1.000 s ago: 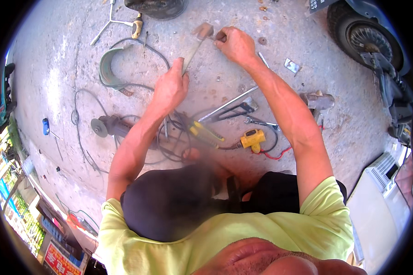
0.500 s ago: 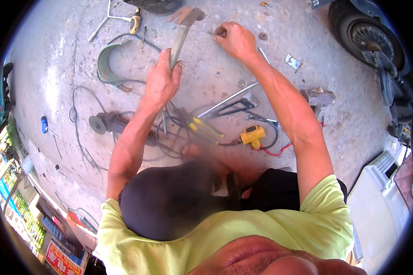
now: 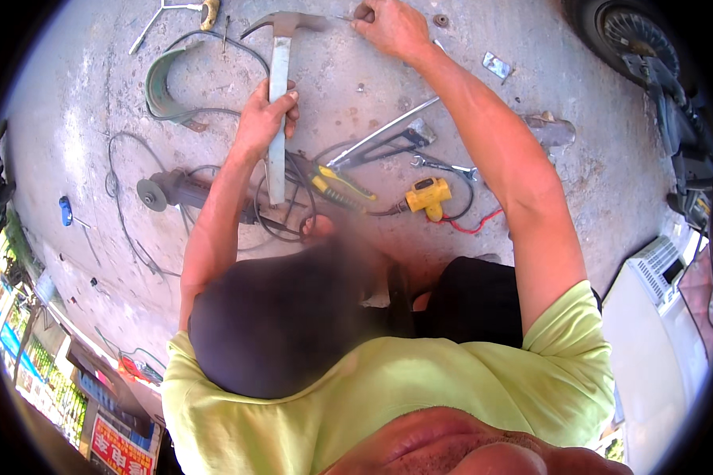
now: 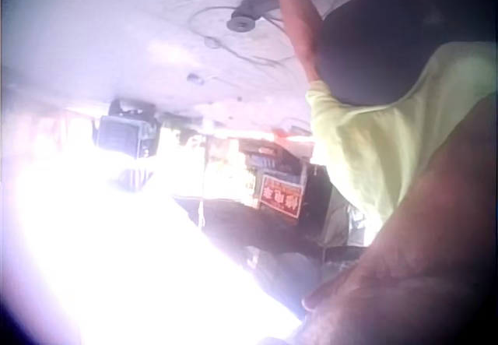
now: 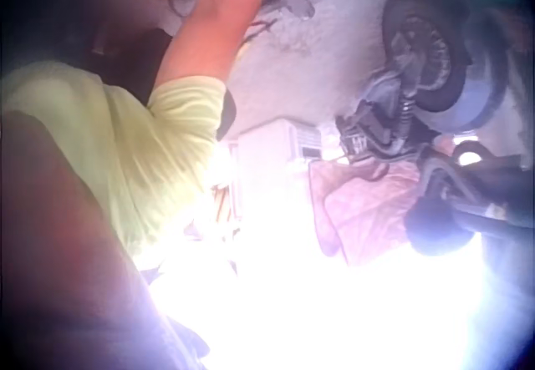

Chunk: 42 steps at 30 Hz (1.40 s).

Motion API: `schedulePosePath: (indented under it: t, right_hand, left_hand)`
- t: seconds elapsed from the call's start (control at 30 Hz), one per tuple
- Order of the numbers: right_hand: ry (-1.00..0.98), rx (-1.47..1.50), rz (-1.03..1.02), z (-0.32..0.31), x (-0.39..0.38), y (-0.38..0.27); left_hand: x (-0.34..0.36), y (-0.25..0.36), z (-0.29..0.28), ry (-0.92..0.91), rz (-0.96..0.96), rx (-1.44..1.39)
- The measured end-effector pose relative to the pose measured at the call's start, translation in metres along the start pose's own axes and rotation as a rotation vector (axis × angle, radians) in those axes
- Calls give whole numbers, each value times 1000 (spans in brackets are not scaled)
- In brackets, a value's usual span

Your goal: The person hammers a small metal plate, uses pliers to hold and manipulate a metal component, and handles bolts and nuts while working on a concrete ground.

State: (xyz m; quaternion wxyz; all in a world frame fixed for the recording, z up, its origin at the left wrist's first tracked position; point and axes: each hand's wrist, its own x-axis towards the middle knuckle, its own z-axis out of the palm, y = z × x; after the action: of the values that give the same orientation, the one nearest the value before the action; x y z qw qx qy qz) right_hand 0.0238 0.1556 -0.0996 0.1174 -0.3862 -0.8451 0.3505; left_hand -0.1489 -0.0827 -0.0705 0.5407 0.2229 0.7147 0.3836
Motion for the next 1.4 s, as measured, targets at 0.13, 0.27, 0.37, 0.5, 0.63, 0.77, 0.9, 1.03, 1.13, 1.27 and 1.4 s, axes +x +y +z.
schedulePosePath:
  t: [0.13, 0.27, 0.37, 0.5, 0.63, 0.77, 0.9, 1.03, 1.13, 1.27, 1.4]
  right_hand:
    - [-29, -2, -5, -10, -13, -2]
    - [-103, -61, -5, -30, -43, -3]
    - [-169, -153, 7, -45, -62, 11]
    - [-209, -218, -17, -51, -81, 26]
    - [-282, -299, -70, -69, -100, 30]
    - [-305, -284, -74, -84, -127, 43]
    - [-344, -236, -72, -117, -168, 40]
    - [-459, -307, 103, -152, -232, 67]
    - [-596, -344, 191, -171, -266, 62]
    - [-567, -401, 131, -165, -295, 62]
    - [-414, -413, -62, -150, -303, 72]
  left_hand:
    - [-3, -7, -1, 54, -36, 116]
    - [-9, -6, -5, 74, -49, 255]
    - [-8, 3, -8, 86, -69, 476]
    - [-6, 9, -9, 191, 32, 863]
    - [-9, 7, -15, 242, 114, 891]
    - [-9, 19, -2, 316, 152, 814]
    - [-9, 18, -3, 380, 209, 834]
    - [-7, 21, 1, 417, 301, 791]
    - [-8, 23, 4, 414, 362, 745]
    - [-12, 33, 13, 369, 420, 746]
    - [-9, 34, 26, 299, 418, 721]
